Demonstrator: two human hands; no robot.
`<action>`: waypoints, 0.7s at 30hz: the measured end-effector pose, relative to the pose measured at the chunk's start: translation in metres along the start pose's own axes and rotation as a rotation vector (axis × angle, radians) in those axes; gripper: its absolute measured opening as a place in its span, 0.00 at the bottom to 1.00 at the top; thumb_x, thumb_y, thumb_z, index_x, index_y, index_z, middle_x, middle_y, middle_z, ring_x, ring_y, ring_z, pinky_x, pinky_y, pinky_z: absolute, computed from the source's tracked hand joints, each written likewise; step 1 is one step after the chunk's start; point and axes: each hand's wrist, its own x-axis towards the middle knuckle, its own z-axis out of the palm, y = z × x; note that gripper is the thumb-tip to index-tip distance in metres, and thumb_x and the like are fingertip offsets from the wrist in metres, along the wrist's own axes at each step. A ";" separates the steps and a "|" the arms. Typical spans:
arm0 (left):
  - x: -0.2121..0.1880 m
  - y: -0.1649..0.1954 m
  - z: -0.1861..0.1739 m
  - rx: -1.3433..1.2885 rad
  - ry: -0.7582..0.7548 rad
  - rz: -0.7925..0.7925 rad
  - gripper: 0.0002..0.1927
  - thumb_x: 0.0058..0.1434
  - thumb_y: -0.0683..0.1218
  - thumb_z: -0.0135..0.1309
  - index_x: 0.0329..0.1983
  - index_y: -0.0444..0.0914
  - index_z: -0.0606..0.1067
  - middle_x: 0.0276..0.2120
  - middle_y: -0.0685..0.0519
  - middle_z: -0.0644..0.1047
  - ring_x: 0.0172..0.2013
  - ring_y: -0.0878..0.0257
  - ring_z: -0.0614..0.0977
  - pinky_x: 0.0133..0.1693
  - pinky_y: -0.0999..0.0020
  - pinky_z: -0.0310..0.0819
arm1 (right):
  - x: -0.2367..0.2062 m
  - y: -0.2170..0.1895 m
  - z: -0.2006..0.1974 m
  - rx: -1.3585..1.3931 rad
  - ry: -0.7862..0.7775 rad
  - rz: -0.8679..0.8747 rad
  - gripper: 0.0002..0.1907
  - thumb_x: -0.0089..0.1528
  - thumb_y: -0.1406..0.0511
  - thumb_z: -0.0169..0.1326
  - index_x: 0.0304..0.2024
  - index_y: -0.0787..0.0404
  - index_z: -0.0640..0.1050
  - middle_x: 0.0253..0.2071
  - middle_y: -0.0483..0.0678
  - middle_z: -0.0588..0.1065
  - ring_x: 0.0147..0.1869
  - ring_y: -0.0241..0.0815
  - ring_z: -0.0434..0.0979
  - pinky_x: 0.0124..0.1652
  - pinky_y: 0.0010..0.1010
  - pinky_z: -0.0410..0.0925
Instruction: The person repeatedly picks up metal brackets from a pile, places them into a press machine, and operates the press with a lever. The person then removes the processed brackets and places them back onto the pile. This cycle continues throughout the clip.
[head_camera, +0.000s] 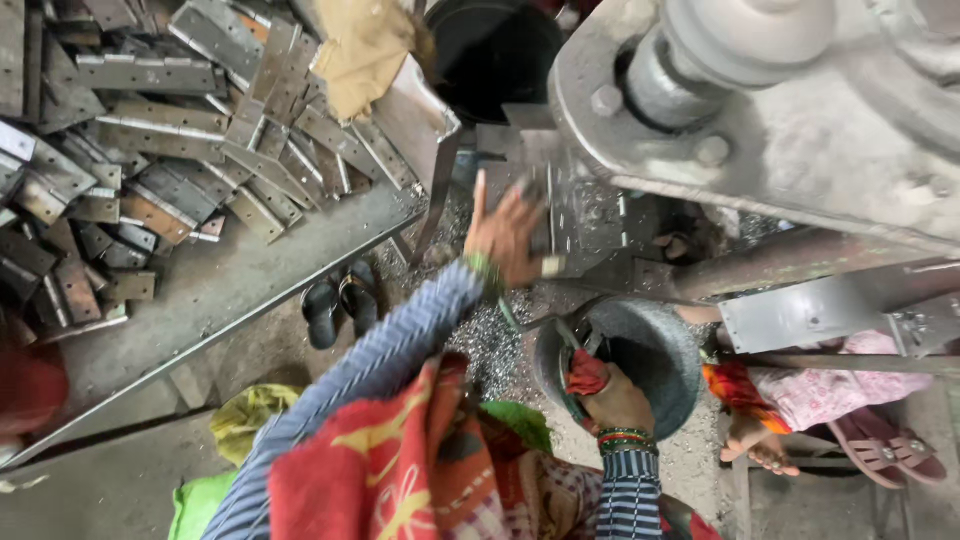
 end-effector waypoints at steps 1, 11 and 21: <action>-0.018 0.009 0.010 0.042 0.054 0.047 0.51 0.59 0.82 0.31 0.74 0.45 0.54 0.76 0.49 0.50 0.76 0.52 0.45 0.63 0.30 0.10 | -0.001 -0.001 -0.002 -0.009 -0.001 0.003 0.30 0.51 0.46 0.62 0.54 0.45 0.77 0.49 0.56 0.80 0.54 0.62 0.80 0.51 0.51 0.72; -0.044 0.020 0.051 -0.056 0.400 0.418 0.40 0.54 0.71 0.51 0.60 0.41 0.72 0.55 0.49 0.73 0.65 0.52 0.66 0.68 0.35 0.38 | 0.003 0.004 0.008 -0.025 0.028 -0.017 0.29 0.54 0.44 0.59 0.52 0.48 0.77 0.49 0.58 0.81 0.55 0.62 0.80 0.52 0.51 0.72; -0.035 0.015 0.026 0.006 0.353 0.599 0.19 0.60 0.44 0.54 0.56 0.48 0.76 0.51 0.57 0.75 0.58 0.61 0.75 0.69 0.53 0.60 | 0.005 0.002 0.011 -0.011 0.005 0.012 0.28 0.57 0.43 0.57 0.54 0.47 0.76 0.51 0.58 0.80 0.56 0.63 0.79 0.53 0.51 0.71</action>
